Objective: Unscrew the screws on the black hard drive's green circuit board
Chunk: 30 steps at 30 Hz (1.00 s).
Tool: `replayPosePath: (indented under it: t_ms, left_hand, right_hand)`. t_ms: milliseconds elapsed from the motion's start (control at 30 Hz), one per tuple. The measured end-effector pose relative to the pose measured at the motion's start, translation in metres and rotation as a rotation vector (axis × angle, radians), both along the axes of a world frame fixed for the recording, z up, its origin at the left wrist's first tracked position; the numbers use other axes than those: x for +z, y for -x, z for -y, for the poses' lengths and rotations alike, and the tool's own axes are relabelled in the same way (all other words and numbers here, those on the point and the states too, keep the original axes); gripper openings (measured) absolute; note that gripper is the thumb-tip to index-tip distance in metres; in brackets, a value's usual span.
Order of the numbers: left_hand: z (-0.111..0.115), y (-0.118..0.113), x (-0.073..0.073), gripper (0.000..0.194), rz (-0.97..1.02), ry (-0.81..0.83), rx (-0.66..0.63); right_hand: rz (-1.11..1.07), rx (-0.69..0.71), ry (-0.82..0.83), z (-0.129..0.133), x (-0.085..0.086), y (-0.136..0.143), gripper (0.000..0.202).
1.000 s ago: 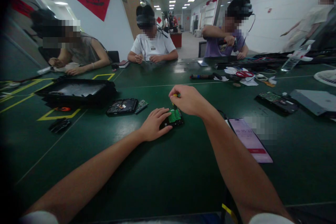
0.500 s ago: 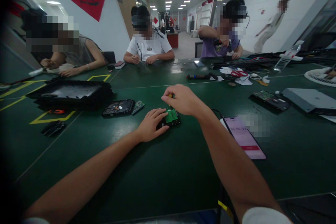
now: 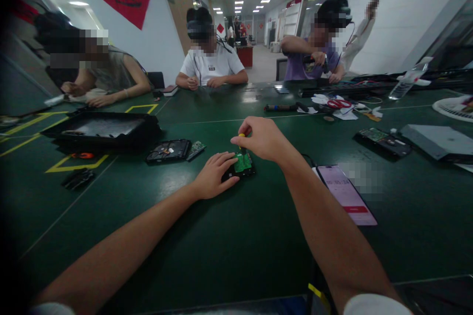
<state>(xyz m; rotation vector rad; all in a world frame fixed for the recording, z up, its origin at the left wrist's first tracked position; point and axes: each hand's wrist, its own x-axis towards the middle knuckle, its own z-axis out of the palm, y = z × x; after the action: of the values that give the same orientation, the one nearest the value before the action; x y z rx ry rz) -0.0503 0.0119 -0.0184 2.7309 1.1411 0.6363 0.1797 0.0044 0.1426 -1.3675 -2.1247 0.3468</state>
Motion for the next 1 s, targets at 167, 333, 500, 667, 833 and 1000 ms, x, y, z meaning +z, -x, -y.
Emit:
replayPosePath:
  t_ms: [167, 333, 500, 667, 833, 1000]
  left_hand:
    - [0.0009, -0.0005, 0.0009, 0.067, -0.004, 0.004, 0.001]
    - [0.0007, 0.0005, 0.0002, 0.068, -0.002, -0.005, 0.005]
    - [-0.0005, 0.0013, -0.0020, 0.069, -0.003, -0.010, 0.004]
    - [-0.0005, 0.0016, -0.0020, 0.069, -0.003, -0.004, 0.005]
    - [0.0001, 0.0012, -0.0006, 0.068, 0.000, -0.005, 0.002]
    - [-0.0007, 0.0007, -0.0018, 0.068, 0.008, -0.015, 0.000]
  right_hand:
    - [-0.066, 0.082, 0.097, 0.0020, -0.0006, 0.0009, 0.014]
    - [-0.022, 0.101, 0.042, 0.0013, 0.0025, 0.0020, 0.016]
    - [-0.069, 0.143, 0.093, -0.0011, 0.0002, -0.0030, 0.020]
    - [-0.108, 0.092, 0.109, 0.0000, -0.0010, -0.0050, 0.017]
    - [-0.097, 0.015, 0.134, 0.0022, 0.0004, -0.0020, 0.021]
    - [-0.139, 0.085, 0.192, 0.0023, 0.0002, 0.0003, 0.014]
